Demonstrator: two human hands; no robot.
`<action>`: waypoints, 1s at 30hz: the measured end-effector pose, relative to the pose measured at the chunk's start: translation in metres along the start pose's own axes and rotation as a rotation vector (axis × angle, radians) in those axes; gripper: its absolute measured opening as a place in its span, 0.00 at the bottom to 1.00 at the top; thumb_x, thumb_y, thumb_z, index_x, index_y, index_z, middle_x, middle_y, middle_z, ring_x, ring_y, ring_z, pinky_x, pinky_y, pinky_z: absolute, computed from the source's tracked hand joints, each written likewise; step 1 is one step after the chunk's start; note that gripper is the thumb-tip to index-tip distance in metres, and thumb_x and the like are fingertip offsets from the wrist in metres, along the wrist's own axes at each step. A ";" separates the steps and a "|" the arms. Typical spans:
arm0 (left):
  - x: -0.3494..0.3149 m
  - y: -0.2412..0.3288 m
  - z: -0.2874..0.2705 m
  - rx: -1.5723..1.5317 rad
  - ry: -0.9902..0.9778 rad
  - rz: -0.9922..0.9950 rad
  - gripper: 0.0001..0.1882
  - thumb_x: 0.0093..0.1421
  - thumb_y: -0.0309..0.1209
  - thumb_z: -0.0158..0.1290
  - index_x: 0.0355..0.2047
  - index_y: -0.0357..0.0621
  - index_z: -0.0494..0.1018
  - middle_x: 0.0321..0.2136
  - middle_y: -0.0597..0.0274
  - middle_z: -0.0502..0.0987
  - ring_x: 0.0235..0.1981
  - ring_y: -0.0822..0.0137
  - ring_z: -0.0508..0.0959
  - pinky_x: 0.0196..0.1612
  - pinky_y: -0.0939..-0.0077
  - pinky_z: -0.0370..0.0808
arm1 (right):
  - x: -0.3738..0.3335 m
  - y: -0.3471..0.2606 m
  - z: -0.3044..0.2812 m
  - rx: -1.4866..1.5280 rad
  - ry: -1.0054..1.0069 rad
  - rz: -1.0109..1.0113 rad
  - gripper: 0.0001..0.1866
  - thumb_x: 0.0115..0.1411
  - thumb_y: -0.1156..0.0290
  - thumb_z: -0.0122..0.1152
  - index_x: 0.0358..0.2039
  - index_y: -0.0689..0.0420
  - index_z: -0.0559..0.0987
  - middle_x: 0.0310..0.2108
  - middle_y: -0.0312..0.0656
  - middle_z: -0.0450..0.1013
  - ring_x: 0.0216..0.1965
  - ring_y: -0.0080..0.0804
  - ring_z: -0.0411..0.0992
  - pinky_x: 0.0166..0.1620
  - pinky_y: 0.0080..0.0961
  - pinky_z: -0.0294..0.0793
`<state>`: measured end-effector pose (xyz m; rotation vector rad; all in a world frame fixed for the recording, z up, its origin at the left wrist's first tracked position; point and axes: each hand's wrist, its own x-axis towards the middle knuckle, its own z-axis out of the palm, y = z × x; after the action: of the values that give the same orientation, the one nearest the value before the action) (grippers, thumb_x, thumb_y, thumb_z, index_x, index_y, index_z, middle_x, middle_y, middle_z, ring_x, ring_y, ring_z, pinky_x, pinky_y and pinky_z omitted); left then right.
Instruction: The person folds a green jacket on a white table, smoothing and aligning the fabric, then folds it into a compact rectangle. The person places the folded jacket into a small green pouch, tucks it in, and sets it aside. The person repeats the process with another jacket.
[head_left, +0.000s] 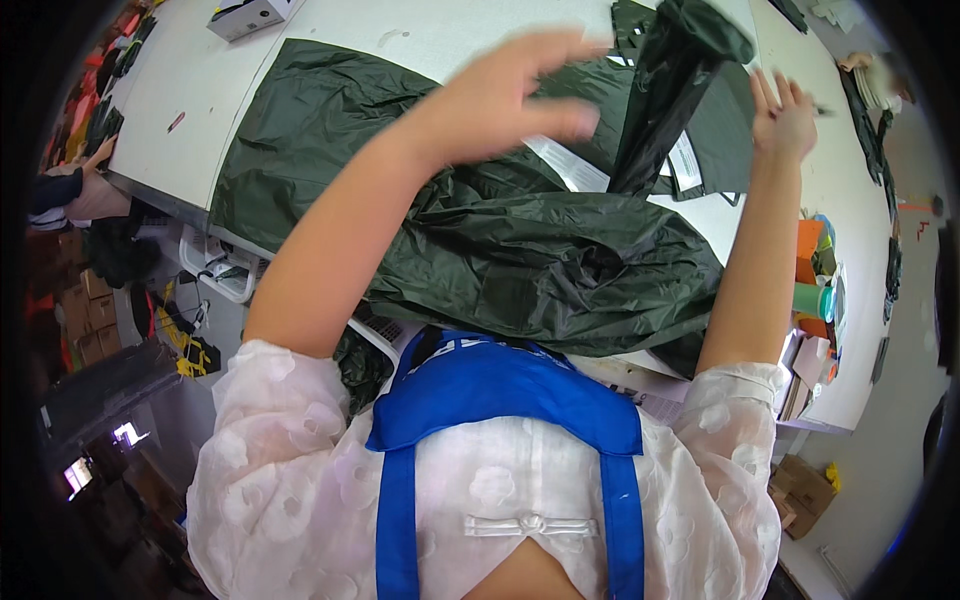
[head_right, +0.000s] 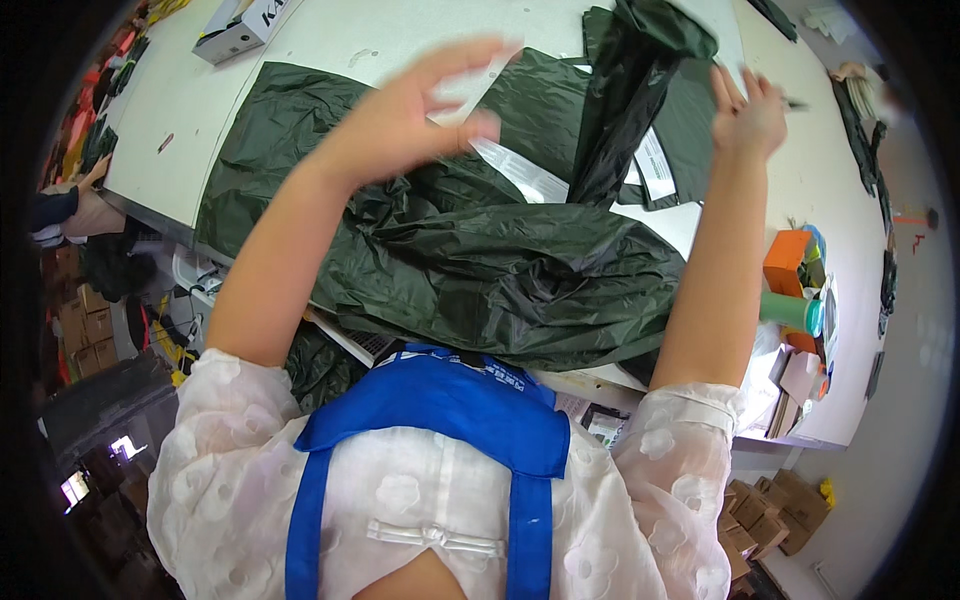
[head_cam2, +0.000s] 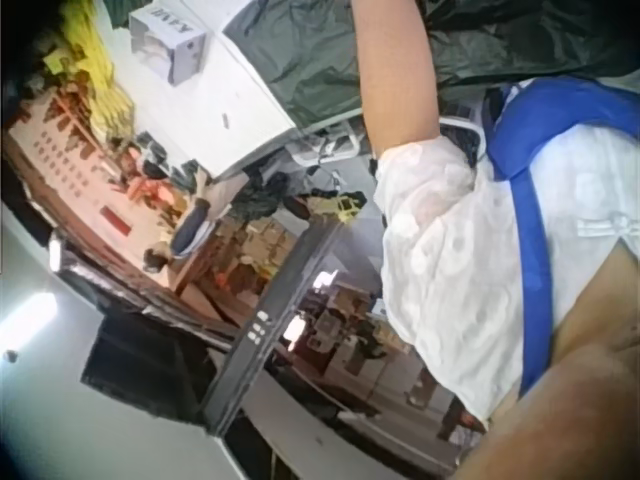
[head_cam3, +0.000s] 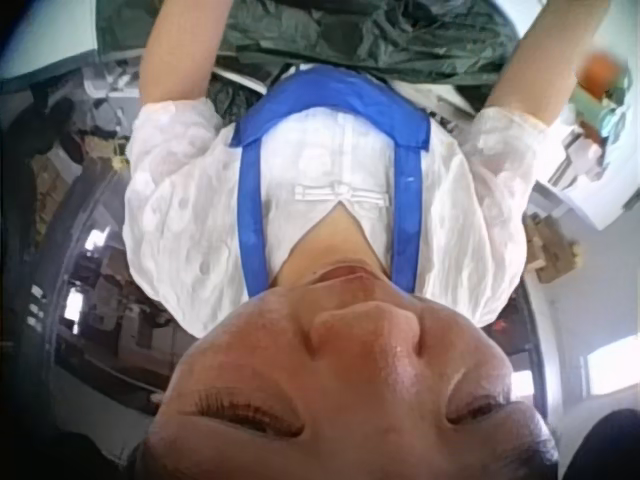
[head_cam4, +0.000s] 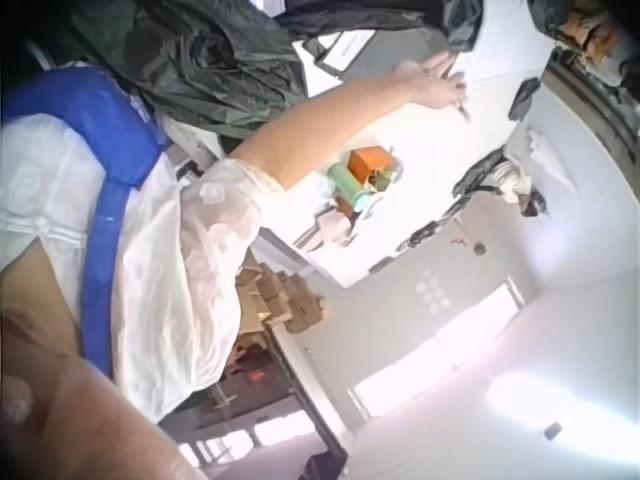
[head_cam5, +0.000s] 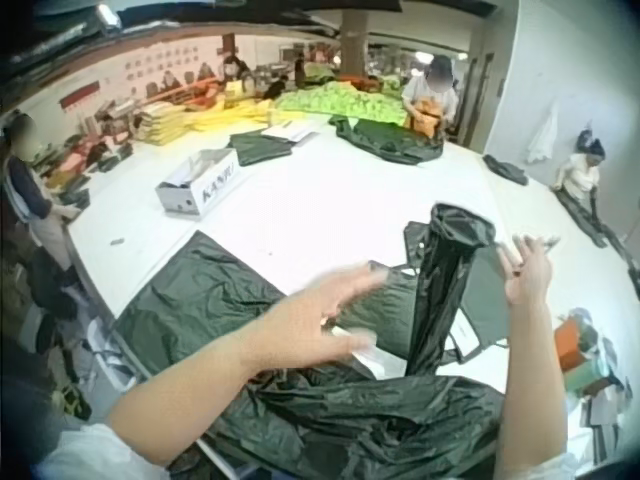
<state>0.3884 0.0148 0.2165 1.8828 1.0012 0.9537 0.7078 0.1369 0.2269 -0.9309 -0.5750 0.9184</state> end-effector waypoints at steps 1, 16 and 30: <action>-0.014 -0.021 0.009 0.134 -0.132 -0.051 0.44 0.47 0.43 0.65 0.63 0.46 0.58 0.63 0.53 0.59 0.63 0.55 0.60 0.62 0.60 0.59 | 0.000 0.000 -0.019 -0.190 -0.026 -0.078 0.16 0.67 0.62 0.45 0.45 0.62 0.70 0.44 0.46 0.69 0.41 0.35 0.71 0.42 0.34 0.73; -0.065 -0.034 -0.040 0.811 0.634 0.200 0.24 0.55 0.35 0.57 0.53 0.50 0.68 0.51 0.56 0.68 0.52 0.53 0.67 0.55 0.58 0.62 | -0.004 0.047 -0.100 -0.379 -0.365 0.202 0.19 0.68 0.66 0.45 0.54 0.65 0.68 0.49 0.49 0.70 0.50 0.38 0.72 0.55 0.29 0.70; -0.313 -0.140 0.044 -0.825 1.401 -0.948 0.41 0.53 0.29 0.62 0.59 0.30 0.48 0.44 0.49 0.68 0.46 0.58 0.71 0.46 0.66 0.73 | -0.288 0.133 -0.060 -1.313 -1.676 -0.440 0.15 0.46 0.67 0.66 0.37 0.53 0.77 0.35 0.40 0.73 0.31 0.39 0.75 0.33 0.33 0.75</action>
<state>0.2588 -0.2195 -0.0024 -0.2227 1.6044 1.6309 0.5530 -0.0993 0.0707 -0.8319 -2.9185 0.6548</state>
